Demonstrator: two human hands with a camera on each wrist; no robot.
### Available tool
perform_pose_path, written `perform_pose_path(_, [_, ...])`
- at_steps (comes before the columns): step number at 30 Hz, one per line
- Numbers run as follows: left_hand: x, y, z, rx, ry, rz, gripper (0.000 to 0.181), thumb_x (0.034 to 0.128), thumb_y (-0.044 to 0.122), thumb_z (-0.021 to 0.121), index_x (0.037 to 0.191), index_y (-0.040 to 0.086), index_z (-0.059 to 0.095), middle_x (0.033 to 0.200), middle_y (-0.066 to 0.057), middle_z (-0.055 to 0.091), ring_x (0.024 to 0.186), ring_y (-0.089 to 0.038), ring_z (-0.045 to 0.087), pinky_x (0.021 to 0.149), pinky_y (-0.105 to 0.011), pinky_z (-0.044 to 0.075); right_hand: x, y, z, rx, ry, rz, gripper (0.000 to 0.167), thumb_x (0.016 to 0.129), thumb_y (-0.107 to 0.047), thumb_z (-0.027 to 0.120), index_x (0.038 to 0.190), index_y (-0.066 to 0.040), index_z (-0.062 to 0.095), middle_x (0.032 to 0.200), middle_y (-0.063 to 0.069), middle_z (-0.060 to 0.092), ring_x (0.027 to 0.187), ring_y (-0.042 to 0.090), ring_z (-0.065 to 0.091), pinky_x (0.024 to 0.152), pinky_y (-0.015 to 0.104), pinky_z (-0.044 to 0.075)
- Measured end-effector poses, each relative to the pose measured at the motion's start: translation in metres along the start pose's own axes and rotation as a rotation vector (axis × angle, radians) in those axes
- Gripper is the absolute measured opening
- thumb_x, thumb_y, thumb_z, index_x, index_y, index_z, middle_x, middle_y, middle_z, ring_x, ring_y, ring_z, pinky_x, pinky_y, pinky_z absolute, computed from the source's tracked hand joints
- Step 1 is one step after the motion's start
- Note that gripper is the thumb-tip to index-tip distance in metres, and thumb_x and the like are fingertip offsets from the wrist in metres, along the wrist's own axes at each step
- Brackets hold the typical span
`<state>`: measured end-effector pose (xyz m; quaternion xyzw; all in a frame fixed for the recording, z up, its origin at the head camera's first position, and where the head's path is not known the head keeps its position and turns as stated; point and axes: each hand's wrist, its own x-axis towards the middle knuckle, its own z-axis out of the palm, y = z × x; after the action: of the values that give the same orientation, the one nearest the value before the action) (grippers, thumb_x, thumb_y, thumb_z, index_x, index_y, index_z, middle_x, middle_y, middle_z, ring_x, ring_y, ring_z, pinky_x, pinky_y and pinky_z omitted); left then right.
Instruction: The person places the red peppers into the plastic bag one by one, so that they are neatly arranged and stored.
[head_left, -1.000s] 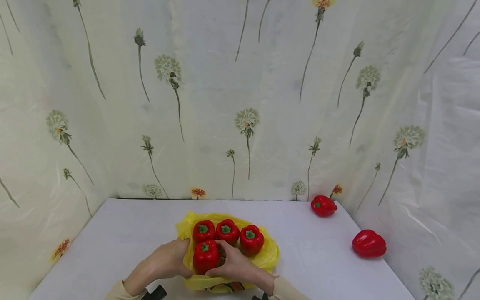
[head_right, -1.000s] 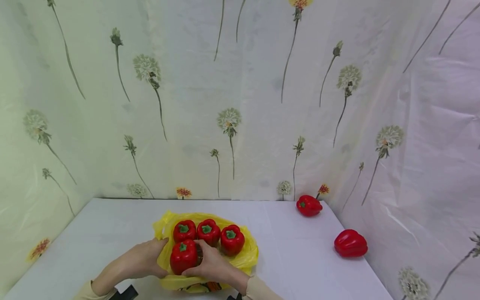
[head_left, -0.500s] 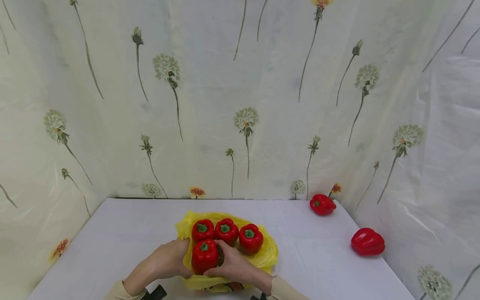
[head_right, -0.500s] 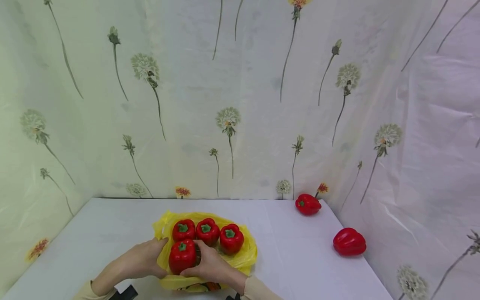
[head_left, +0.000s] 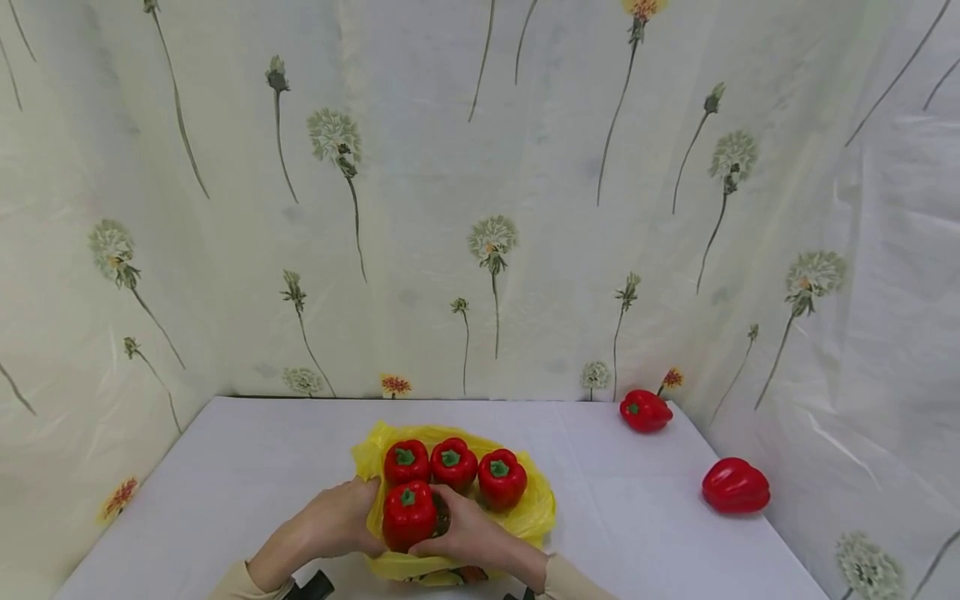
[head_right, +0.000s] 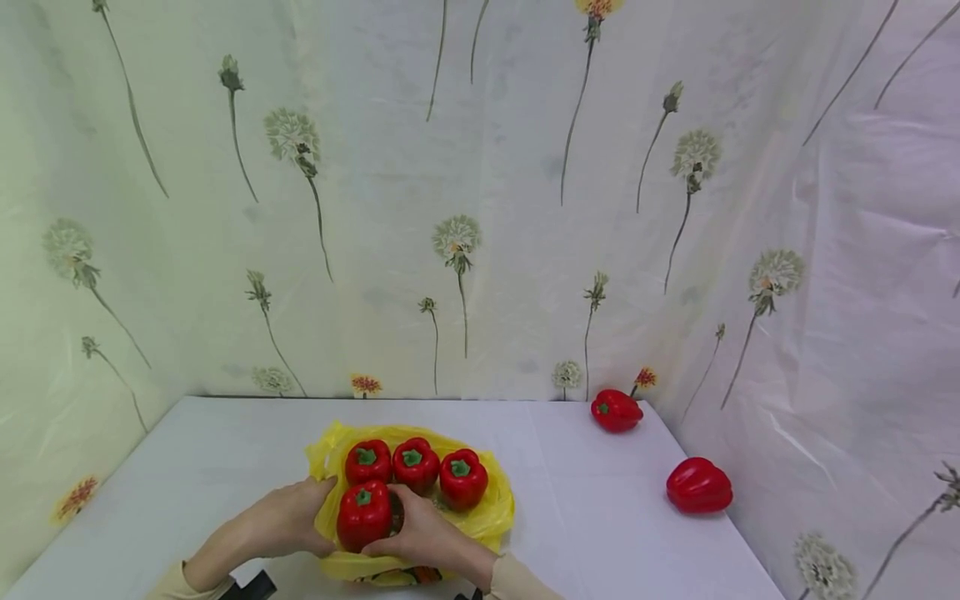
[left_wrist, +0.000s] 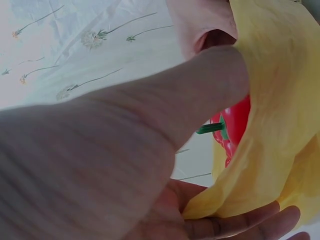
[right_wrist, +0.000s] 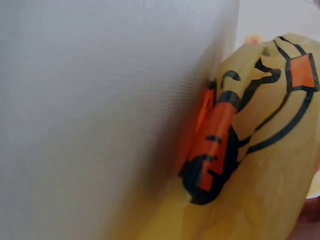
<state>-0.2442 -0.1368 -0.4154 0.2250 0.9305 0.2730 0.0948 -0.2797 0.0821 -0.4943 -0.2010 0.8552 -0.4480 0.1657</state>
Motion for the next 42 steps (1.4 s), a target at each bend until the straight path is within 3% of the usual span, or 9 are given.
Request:
perform_pose_path(14, [0.000,0.000,0.001,0.013,-0.004,-0.014,0.063,0.0617,0.026,0.086,0.113,-0.001,0.060,0.087,-0.004,0.065,0.071,-0.017,0.050,0.056,-0.033,0.043,-0.008,0.004,-0.012,0.074,-0.049,-0.047,0.078,0.076,-0.038,0.081,0.140,-0.017,0.042,0.134,-0.001,0.057,0.120,0.018,0.057,0.096,0.038,0.051])
perform_pose_path(25, [0.001,0.000,0.001,0.026,0.010,-0.033,0.063,0.0587,0.022,0.086,0.110,-0.004,0.060,0.082,-0.005,0.064,0.068,-0.018,0.048,0.053,-0.031,0.041,-0.015,0.006,-0.028,0.197,-0.052,-0.066,0.078,0.078,-0.036,0.079,0.141,-0.009,0.041,0.135,0.003,0.055,0.124,0.025,0.055,0.100,0.039,0.048])
perform_pose_path(42, [0.002,-0.001,0.003,0.013,-0.001,-0.063,0.067,0.0600,0.023,0.088,0.114,-0.006,0.059,0.082,-0.005,0.065,0.069,-0.018,0.049,0.053,-0.031,0.042,-0.032,0.012,-0.050,0.197,-0.096,-0.135,0.068,0.082,-0.034,0.076,0.138,-0.007,0.046,0.136,0.013,0.054,0.128,0.032,0.051,0.103,0.040,0.045])
